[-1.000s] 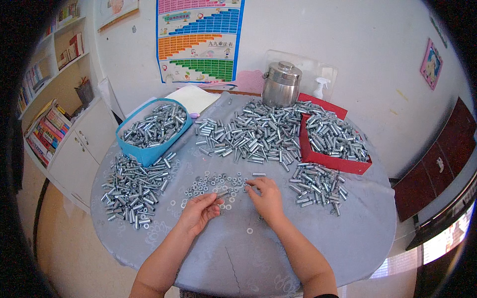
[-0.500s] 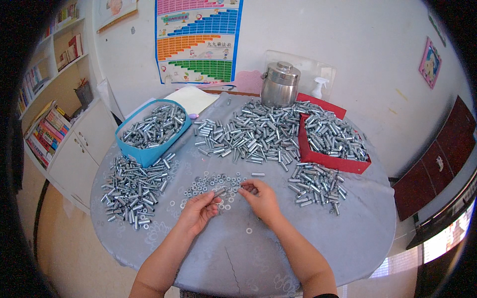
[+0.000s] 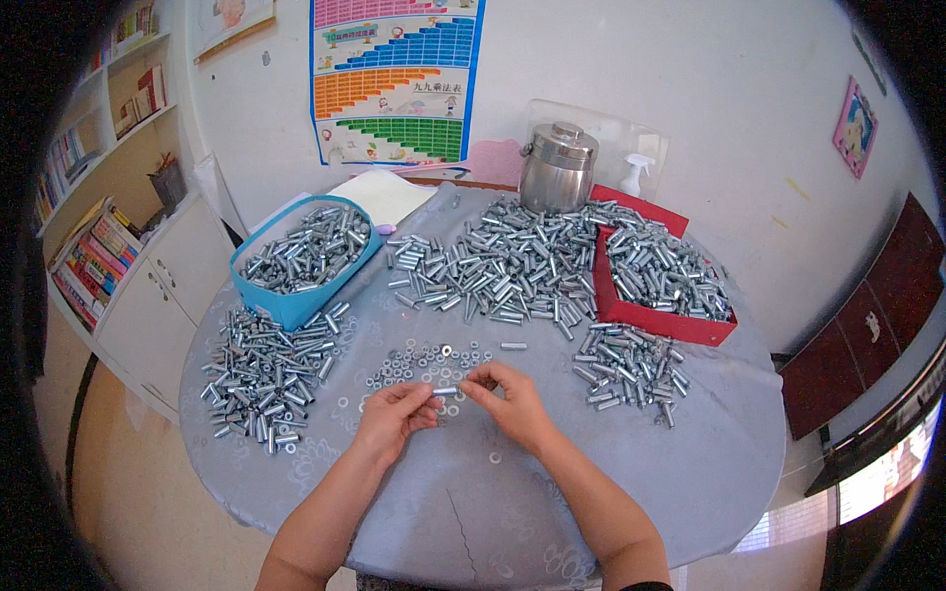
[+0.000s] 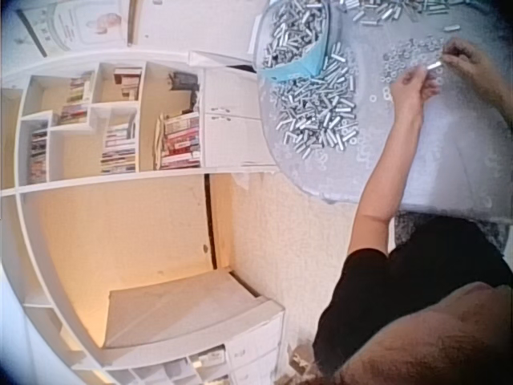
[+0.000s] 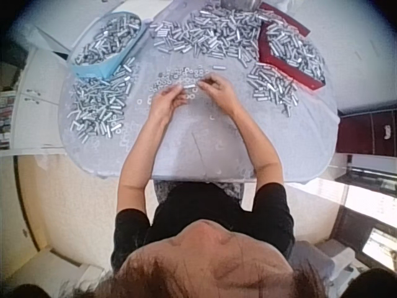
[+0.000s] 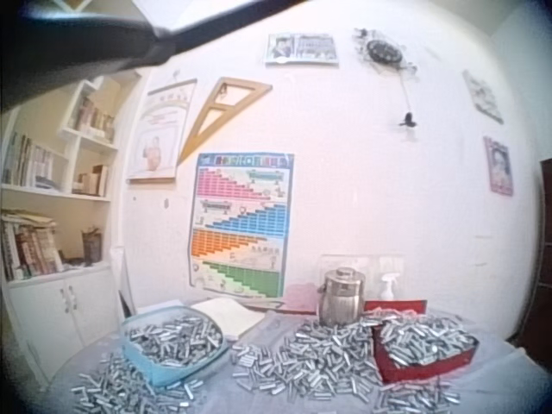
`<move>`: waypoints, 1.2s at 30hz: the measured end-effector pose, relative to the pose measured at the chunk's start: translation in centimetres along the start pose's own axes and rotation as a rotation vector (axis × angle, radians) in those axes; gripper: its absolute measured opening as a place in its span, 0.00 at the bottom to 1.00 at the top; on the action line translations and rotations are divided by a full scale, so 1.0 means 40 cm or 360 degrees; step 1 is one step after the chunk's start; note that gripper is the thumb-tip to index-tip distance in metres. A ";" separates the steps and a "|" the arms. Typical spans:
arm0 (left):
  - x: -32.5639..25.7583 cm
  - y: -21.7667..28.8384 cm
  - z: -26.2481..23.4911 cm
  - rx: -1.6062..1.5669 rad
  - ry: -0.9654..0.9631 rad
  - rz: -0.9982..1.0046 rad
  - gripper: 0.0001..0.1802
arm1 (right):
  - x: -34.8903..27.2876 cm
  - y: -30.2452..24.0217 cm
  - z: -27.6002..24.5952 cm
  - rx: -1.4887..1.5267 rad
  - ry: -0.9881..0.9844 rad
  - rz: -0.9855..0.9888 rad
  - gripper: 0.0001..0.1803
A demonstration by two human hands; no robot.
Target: The person sits at a table covered with a grey cloth and assembles small metal fasteners by hand. They repeatedly pick up cylindrical metal pieces and small washers, slide the washers onto the cylinders, and place the assembled units into a blue plastic basket. The table also holds a red box and a metal container filled with loose parts.
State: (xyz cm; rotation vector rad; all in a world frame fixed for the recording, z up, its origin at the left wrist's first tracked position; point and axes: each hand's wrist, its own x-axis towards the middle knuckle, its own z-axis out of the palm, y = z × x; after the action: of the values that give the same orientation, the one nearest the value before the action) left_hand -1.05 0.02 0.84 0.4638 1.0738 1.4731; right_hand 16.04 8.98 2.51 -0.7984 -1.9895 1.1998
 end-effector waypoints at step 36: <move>-0.005 -0.016 0.011 -0.0110 -0.0010 0.0150 0.08 | -0.007 0.029 0.019 0.0411 0.0147 0.0314 0.23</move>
State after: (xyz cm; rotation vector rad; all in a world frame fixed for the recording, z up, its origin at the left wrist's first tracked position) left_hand -0.30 -0.09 0.60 0.4754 1.0041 1.5856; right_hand 15.80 8.82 1.13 -0.9143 -1.6687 1.4700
